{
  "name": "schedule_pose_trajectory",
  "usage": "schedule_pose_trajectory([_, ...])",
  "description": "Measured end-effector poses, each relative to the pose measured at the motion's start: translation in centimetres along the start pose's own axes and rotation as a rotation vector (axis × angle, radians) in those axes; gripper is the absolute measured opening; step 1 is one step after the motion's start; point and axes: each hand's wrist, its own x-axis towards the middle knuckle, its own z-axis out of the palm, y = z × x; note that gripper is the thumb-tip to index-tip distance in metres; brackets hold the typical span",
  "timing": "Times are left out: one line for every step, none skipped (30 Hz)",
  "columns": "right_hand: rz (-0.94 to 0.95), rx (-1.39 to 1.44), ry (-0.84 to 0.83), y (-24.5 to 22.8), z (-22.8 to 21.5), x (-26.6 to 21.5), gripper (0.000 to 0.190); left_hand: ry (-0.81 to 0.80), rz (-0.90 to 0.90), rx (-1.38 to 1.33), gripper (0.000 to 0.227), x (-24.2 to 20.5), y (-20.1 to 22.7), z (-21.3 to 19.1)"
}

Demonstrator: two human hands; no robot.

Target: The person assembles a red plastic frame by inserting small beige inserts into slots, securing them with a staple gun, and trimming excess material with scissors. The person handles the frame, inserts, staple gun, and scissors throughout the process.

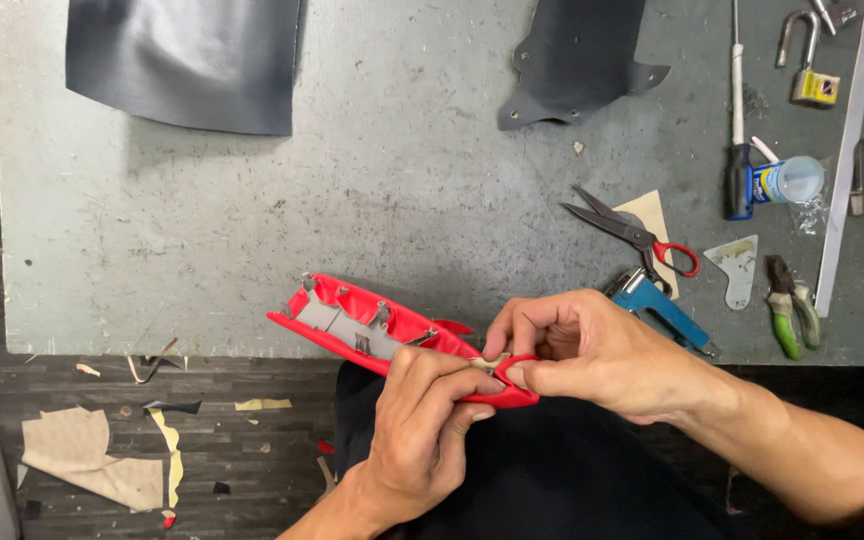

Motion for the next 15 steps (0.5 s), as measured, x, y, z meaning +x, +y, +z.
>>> schedule_pose_trajectory([-0.009, 0.003, 0.003, -0.2, 0.1, 0.1, 0.016, 0.004, 0.015, 0.015, 0.030, 0.1, 0.0, -0.1])
schedule_pose_trajectory([-0.021, -0.002, 0.001, -0.4, 0.1, 0.1, 0.016, 0.007, 0.030, 0.031, 0.033, 0.2, 0.0, -0.2])
schedule_pose_trajectory([-0.029, -0.006, -0.002, -0.6, 0.2, 0.1, 0.016, 0.010, 0.041, 0.046, 0.036, 0.1, 0.1, -0.4])
schedule_pose_trajectory([-0.038, -0.010, -0.005, -0.7, 0.3, 0.1, 0.016, 0.015, 0.045, 0.052, 0.036, 0.1, 0.1, -0.4])
schedule_pose_trajectory([-0.035, 0.001, 0.001, -0.9, 0.4, 0.1, 0.016, 0.022, 0.051, 0.059, 0.036, 0.1, 0.1, -0.5])
schedule_pose_trajectory([-0.032, 0.011, 0.007, -1.0, 0.5, 0.1, 0.016, 0.028, 0.056, 0.067, 0.037, 0.1, 0.1, -0.5])
schedule_pose_trajectory([-0.030, 0.023, 0.014, -1.1, 0.6, 0.1, 0.017, 0.033, 0.055, 0.068, 0.037, 0.1, 0.2, -0.5])
schedule_pose_trajectory([-0.032, 0.014, 0.016, -1.2, 0.6, 0.2, 0.016, 0.039, 0.054, 0.070, 0.037, 0.1, 0.2, -0.5])
schedule_pose_trajectory([-0.033, 0.008, 0.019, -1.3, 0.7, 0.2, 0.015, 0.043, 0.052, 0.070, 0.037, 0.1, 0.2, -0.6])
schedule_pose_trajectory([-0.035, 0.001, 0.022, -1.3, 0.7, 0.2, 0.015, 0.043, 0.052, 0.072, 0.037, 0.2, 0.2, -0.6])
schedule_pose_trajectory([-0.030, -0.002, 0.024, -1.3, 0.8, 0.2, 0.015, 0.042, 0.053, 0.074, 0.037, 0.2, 0.3, -0.6])
schedule_pose_trajectory([-0.025, -0.004, 0.027, -1.3, 0.8, 0.2, 0.014, 0.041, 0.053, 0.076, 0.037, 0.2, 0.3, -0.7])
schedule_pose_trajectory([-0.020, -0.005, 0.031, -1.3, 0.9, 0.2, 0.014, 0.033, 0.052, 0.067, 0.038, 0.2, 0.3, -0.8])
schedule_pose_trajectory([-0.014, -0.004, 0.031, -1.3, 0.9, 0.2, 0.014, 0.026, 0.051, 0.058, 0.038, 0.2, 0.3, -1.0])
schedule_pose_trajectory([-0.008, -0.004, 0.029, -1.3, 0.9, 0.1, 0.014, 0.021, 0.049, 0.050, 0.039, 0.2, 0.3, -1.1])
